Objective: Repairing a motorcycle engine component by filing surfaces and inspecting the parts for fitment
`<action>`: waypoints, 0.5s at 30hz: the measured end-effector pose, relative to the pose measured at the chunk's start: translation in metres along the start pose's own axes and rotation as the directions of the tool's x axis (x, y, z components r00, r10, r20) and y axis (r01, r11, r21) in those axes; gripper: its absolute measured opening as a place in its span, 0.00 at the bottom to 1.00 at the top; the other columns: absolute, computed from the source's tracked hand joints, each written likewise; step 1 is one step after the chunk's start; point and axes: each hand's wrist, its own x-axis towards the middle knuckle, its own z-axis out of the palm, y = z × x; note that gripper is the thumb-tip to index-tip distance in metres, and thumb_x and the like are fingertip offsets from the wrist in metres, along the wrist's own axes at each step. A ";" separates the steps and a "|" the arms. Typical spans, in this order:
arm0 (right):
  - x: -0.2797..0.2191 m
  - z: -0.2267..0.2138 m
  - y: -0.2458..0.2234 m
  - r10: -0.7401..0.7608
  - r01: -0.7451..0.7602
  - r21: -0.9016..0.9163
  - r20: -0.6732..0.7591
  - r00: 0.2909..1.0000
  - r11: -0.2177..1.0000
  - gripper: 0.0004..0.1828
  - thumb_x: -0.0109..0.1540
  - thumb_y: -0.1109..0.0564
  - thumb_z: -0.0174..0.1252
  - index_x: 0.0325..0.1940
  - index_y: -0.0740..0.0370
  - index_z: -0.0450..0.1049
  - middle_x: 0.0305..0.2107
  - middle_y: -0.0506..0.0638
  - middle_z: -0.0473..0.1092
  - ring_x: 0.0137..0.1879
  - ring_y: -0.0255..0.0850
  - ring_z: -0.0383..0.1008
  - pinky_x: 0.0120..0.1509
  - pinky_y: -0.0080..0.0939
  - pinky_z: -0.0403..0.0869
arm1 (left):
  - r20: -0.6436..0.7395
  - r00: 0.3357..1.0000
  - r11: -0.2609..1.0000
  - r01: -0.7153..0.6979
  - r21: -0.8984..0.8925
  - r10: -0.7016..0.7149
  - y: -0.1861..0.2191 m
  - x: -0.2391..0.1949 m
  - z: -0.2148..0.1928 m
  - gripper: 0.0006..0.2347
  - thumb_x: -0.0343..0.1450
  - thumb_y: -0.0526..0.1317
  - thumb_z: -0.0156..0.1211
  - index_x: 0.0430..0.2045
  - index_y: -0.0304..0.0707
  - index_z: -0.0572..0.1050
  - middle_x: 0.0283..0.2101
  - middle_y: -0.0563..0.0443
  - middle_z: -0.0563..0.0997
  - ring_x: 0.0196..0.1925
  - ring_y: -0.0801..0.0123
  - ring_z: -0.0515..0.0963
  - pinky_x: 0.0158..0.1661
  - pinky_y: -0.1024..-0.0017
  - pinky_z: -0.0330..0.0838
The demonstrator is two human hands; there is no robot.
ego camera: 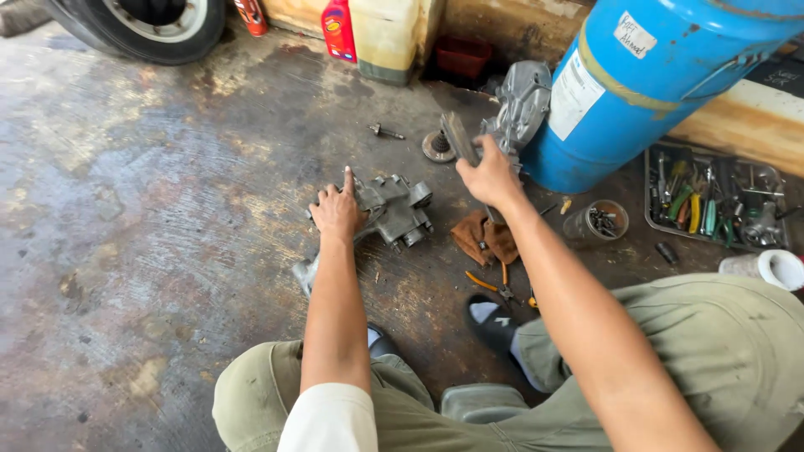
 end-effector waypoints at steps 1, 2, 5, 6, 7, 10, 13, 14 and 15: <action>-0.016 0.002 -0.005 -0.009 0.009 0.006 0.001 1.000 1.000 0.29 0.59 0.39 0.59 0.63 0.45 0.67 0.52 0.62 0.74 0.59 0.60 0.75 0.58 0.61 0.75 | -0.007 1.000 1.000 0.008 0.004 -0.008 0.000 0.000 0.003 0.45 0.64 0.59 0.69 0.75 0.63 0.46 0.61 0.45 0.72 0.65 0.54 0.69 0.58 0.47 0.66; -0.029 0.004 -0.012 0.015 -0.013 0.105 -0.013 1.000 0.994 0.30 0.59 0.40 0.59 0.63 0.52 0.69 0.53 0.66 0.73 0.61 0.61 0.73 0.62 0.61 0.73 | 0.000 1.000 1.000 0.001 0.012 -0.001 -0.001 0.002 0.003 0.45 0.65 0.58 0.69 0.75 0.62 0.45 0.61 0.44 0.72 0.65 0.54 0.70 0.57 0.47 0.68; -0.050 0.020 -0.001 0.125 -0.123 0.269 0.007 0.992 0.955 0.32 0.59 0.41 0.59 0.63 0.61 0.70 0.56 0.68 0.71 0.65 0.61 0.70 0.67 0.60 0.70 | 0.014 1.000 1.000 0.003 0.022 -0.003 0.009 -0.022 -0.029 0.38 0.71 0.51 0.58 0.76 0.59 0.43 0.62 0.42 0.71 0.66 0.53 0.69 0.56 0.46 0.68; -0.051 0.030 0.007 0.220 -0.221 0.323 0.039 0.975 0.920 0.33 0.59 0.41 0.59 0.64 0.61 0.71 0.57 0.66 0.71 0.66 0.59 0.70 0.68 0.59 0.70 | 0.028 1.000 1.000 -0.002 0.020 0.002 0.014 -0.030 -0.044 0.31 0.76 0.45 0.47 0.76 0.58 0.42 0.63 0.42 0.71 0.67 0.52 0.69 0.57 0.46 0.67; -0.044 0.050 0.022 0.212 -0.214 0.341 0.043 0.976 0.915 0.33 0.59 0.41 0.59 0.64 0.61 0.71 0.57 0.66 0.71 0.66 0.59 0.70 0.68 0.59 0.70 | 0.017 1.000 0.999 0.005 0.036 -0.006 0.010 -0.022 -0.035 0.31 0.76 0.45 0.47 0.76 0.58 0.42 0.63 0.42 0.71 0.67 0.52 0.69 0.57 0.46 0.67; -0.035 0.096 0.054 0.316 -0.347 0.417 0.143 0.938 0.840 0.34 0.57 0.41 0.59 0.64 0.61 0.70 0.57 0.65 0.71 0.65 0.58 0.71 0.65 0.59 0.72 | 0.074 0.997 0.993 0.020 0.113 -0.029 0.004 -0.011 -0.018 0.32 0.75 0.43 0.46 0.76 0.57 0.41 0.64 0.44 0.70 0.66 0.52 0.69 0.56 0.45 0.67; -0.031 0.119 0.052 0.343 -0.392 0.401 0.189 0.920 0.828 0.35 0.57 0.40 0.58 0.64 0.58 0.68 0.58 0.64 0.70 0.66 0.56 0.70 0.67 0.57 0.72 | 0.112 0.992 0.988 0.037 0.147 -0.054 -0.008 -0.003 -0.018 0.36 0.73 0.43 0.51 0.77 0.57 0.39 0.66 0.44 0.69 0.67 0.52 0.69 0.58 0.43 0.64; -0.031 0.128 0.054 0.346 -0.378 0.410 0.153 0.926 0.830 0.34 0.58 0.41 0.56 0.65 0.60 0.66 0.57 0.66 0.70 0.65 0.59 0.70 0.68 0.58 0.71 | 0.124 0.992 0.985 0.008 0.172 -0.030 -0.012 0.003 -0.013 0.39 0.71 0.46 0.56 0.77 0.56 0.40 0.65 0.44 0.71 0.66 0.52 0.71 0.58 0.45 0.67; -0.031 0.138 0.055 0.349 -0.365 0.417 0.117 0.930 0.832 0.33 0.59 0.43 0.54 0.65 0.62 0.64 0.56 0.68 0.71 0.65 0.61 0.71 0.68 0.60 0.71 | 0.136 0.991 0.980 -0.020 0.197 -0.007 -0.018 0.009 -0.009 0.41 0.69 0.49 0.62 0.77 0.55 0.42 0.64 0.44 0.73 0.66 0.52 0.73 0.58 0.47 0.69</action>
